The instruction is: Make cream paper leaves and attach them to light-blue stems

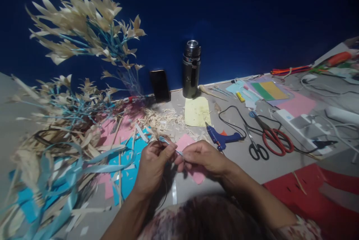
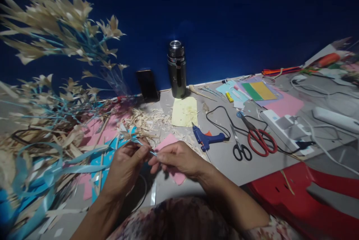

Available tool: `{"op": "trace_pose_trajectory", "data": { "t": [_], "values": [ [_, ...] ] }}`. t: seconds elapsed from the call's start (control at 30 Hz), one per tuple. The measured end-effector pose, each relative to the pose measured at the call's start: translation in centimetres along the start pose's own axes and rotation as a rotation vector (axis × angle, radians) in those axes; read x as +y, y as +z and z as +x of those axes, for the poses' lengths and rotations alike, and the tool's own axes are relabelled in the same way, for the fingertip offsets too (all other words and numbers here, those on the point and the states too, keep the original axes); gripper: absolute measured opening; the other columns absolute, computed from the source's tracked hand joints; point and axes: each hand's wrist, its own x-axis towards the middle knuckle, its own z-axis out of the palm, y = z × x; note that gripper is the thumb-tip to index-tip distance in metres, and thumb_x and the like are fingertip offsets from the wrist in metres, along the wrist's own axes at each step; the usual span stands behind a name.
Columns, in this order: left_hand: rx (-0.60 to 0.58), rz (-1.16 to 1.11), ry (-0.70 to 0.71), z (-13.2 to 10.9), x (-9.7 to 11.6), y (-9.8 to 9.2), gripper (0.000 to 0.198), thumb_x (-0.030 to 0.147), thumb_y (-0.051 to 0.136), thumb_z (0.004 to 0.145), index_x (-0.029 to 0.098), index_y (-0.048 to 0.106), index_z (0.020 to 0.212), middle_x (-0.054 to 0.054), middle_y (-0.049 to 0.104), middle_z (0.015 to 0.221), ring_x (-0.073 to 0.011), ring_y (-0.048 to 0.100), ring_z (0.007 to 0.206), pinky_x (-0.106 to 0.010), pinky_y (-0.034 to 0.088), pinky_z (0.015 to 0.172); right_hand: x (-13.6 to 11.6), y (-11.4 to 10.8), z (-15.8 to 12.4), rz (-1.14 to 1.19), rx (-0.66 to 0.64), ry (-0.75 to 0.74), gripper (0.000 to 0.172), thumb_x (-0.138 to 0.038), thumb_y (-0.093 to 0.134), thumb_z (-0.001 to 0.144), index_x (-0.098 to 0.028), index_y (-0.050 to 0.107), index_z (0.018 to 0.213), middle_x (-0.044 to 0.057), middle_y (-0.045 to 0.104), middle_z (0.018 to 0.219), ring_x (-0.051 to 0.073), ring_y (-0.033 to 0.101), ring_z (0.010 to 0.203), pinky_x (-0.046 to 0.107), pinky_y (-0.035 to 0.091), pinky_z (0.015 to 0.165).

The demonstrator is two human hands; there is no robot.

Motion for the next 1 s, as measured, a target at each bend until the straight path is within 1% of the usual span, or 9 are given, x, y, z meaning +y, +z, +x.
{"op": "trace_pose_trajectory", "data": {
  "t": [0.07, 0.23, 0.43, 0.6, 0.67, 0.77, 0.83, 0.9, 1.0],
  "values": [
    [-0.009, 0.049, 0.033, 0.1, -0.1, -0.3, 0.026, 0.037, 0.086, 0.073, 0.016, 0.069, 0.072, 0.002, 0.066, 0.062, -0.0103, 0.059, 0.056, -0.022, 0.047, 0.057, 0.1, 0.1, 0.0, -0.023, 0.014, 0.011, 0.036, -0.046, 0.083, 0.078, -0.012, 0.082, 0.089, 0.010, 0.078, 0.078, 0.009, 0.055, 0.055, 0.018, 0.038, 0.046],
    [-0.040, 0.051, -0.005, 0.1, -0.2, -0.6, 0.026, 0.037, 0.086, 0.072, 0.016, 0.070, 0.067, 0.001, 0.066, 0.063, -0.0107, 0.056, 0.057, -0.022, 0.045, 0.057, 0.4, 0.2, 0.0, -0.018, 0.078, -0.009, 0.026, -0.037, 0.088, 0.070, -0.012, 0.080, 0.072, 0.008, 0.076, 0.072, 0.011, 0.061, 0.057, 0.021, 0.048, 0.052],
    [-0.074, 0.035, 0.044, 0.0, -0.3, -0.9, 0.021, 0.034, 0.085, 0.072, 0.018, 0.072, 0.069, 0.001, 0.065, 0.068, -0.0121, 0.055, 0.065, -0.023, 0.045, 0.063, 0.5, 0.2, 0.0, -0.088, 0.094, 0.098, 0.025, -0.036, 0.088, 0.068, -0.013, 0.078, 0.073, 0.005, 0.074, 0.065, 0.008, 0.052, 0.041, 0.017, 0.038, 0.034],
    [-0.111, 0.064, 0.080, 0.0, -0.2, -1.3, 0.018, 0.031, 0.084, 0.074, 0.018, 0.073, 0.068, 0.000, 0.064, 0.069, -0.0132, 0.055, 0.067, -0.025, 0.045, 0.063, 0.2, 0.4, 0.0, -0.170, 0.130, 0.194, 0.026, -0.036, 0.087, 0.066, -0.014, 0.075, 0.074, 0.001, 0.069, 0.059, 0.008, 0.051, 0.038, 0.017, 0.038, 0.032],
    [-0.078, 0.100, 0.078, 0.0, -0.3, -1.4, 0.019, 0.030, 0.083, 0.074, 0.017, 0.072, 0.067, 0.000, 0.063, 0.068, -0.0128, 0.055, 0.067, -0.024, 0.044, 0.063, 0.2, 0.8, -0.1, -0.223, 0.186, 0.124, 0.023, -0.034, 0.086, 0.067, -0.015, 0.073, 0.071, -0.002, 0.063, 0.053, 0.008, 0.048, 0.037, 0.018, 0.037, 0.034],
    [0.013, 0.108, 0.055, 0.1, -0.7, -1.5, 0.021, 0.030, 0.085, 0.073, 0.017, 0.070, 0.067, 0.002, 0.062, 0.066, -0.0112, 0.054, 0.064, -0.022, 0.043, 0.062, 0.4, 1.6, -0.2, -0.403, 0.321, -0.157, 0.017, -0.026, 0.080, 0.072, -0.015, 0.070, 0.065, -0.001, 0.063, 0.055, 0.009, 0.052, 0.046, 0.019, 0.039, 0.043],
    [0.049, 0.066, 0.022, 0.2, -0.9, -1.4, 0.023, 0.032, 0.087, 0.071, 0.017, 0.070, 0.068, 0.003, 0.062, 0.064, -0.0102, 0.054, 0.062, -0.021, 0.043, 0.061, 0.6, 2.2, -0.3, -0.515, 0.360, -0.317, 0.017, -0.023, 0.073, 0.078, -0.016, 0.070, 0.064, 0.000, 0.064, 0.058, 0.011, 0.055, 0.053, 0.021, 0.040, 0.050],
    [0.035, -0.004, -0.014, 0.1, -0.8, -1.1, 0.026, 0.035, 0.089, 0.069, 0.017, 0.069, 0.069, 0.003, 0.062, 0.063, -0.0097, 0.054, 0.059, -0.021, 0.044, 0.060, 0.8, 2.6, -0.4, -0.504, 0.347, -0.359, 0.021, -0.025, 0.068, 0.084, -0.016, 0.070, 0.065, 0.000, 0.064, 0.059, 0.011, 0.056, 0.054, 0.021, 0.041, 0.052],
    [-0.099, -0.178, -0.083, -0.3, -0.7, -0.7, 0.035, 0.046, 0.087, 0.070, 0.017, 0.074, 0.085, 0.000, 0.066, 0.070, -0.0130, 0.059, 0.061, -0.026, 0.049, 0.062, 1.1, 2.5, -0.1, -0.293, 0.312, -0.262, 0.027, -0.037, 0.068, 0.087, -0.016, 0.070, 0.070, 0.000, 0.063, 0.057, 0.010, 0.054, 0.048, 0.020, 0.039, 0.045]
  ]
}}
